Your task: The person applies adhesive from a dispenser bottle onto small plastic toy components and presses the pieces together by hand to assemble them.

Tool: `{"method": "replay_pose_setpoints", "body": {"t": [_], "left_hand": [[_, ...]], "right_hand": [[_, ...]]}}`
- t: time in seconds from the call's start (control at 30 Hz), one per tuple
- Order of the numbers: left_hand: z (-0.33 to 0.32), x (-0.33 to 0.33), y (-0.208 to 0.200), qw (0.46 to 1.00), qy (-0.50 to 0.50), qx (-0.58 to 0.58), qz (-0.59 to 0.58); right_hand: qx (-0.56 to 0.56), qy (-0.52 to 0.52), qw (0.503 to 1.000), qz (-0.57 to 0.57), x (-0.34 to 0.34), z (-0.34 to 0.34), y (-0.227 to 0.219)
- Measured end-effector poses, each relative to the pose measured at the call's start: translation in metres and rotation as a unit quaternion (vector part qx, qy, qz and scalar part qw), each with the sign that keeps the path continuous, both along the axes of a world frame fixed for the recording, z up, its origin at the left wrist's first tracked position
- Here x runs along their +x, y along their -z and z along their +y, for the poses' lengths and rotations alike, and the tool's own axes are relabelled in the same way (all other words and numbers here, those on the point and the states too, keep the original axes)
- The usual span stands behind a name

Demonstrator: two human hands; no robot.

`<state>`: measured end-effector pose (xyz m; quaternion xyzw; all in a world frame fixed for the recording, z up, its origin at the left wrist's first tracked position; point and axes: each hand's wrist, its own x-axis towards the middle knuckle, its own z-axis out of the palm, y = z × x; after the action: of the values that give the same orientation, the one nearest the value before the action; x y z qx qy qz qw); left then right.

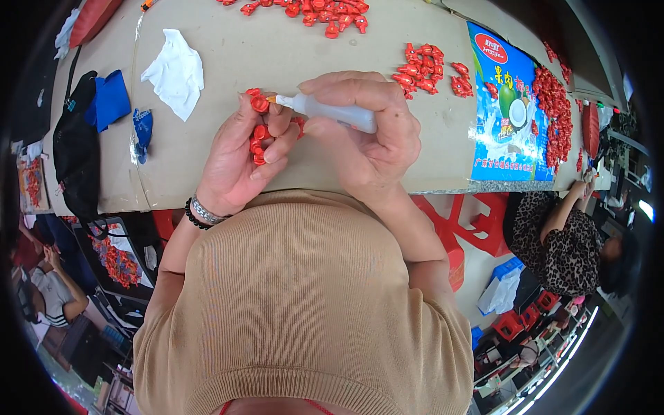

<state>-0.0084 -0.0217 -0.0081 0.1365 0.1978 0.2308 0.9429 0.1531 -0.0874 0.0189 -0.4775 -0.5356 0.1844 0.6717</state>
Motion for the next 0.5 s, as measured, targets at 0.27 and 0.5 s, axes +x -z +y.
{"method": "replay_pose_setpoints", "body": {"t": [0.27, 0.5], "left_hand": [[0.0006, 0.0009, -0.0008, 1.0, -0.019, 0.002, 0.004], [0.001, 0.001, 0.0001, 0.999, -0.029, 0.013, 0.017]], "right_hand": [[0.014, 0.018, 1.0, -0.007, 0.0024, -0.0022, -0.0016], [-0.008, 0.025, 1.0, -0.017, 0.003, -0.0028, 0.0014]]}}
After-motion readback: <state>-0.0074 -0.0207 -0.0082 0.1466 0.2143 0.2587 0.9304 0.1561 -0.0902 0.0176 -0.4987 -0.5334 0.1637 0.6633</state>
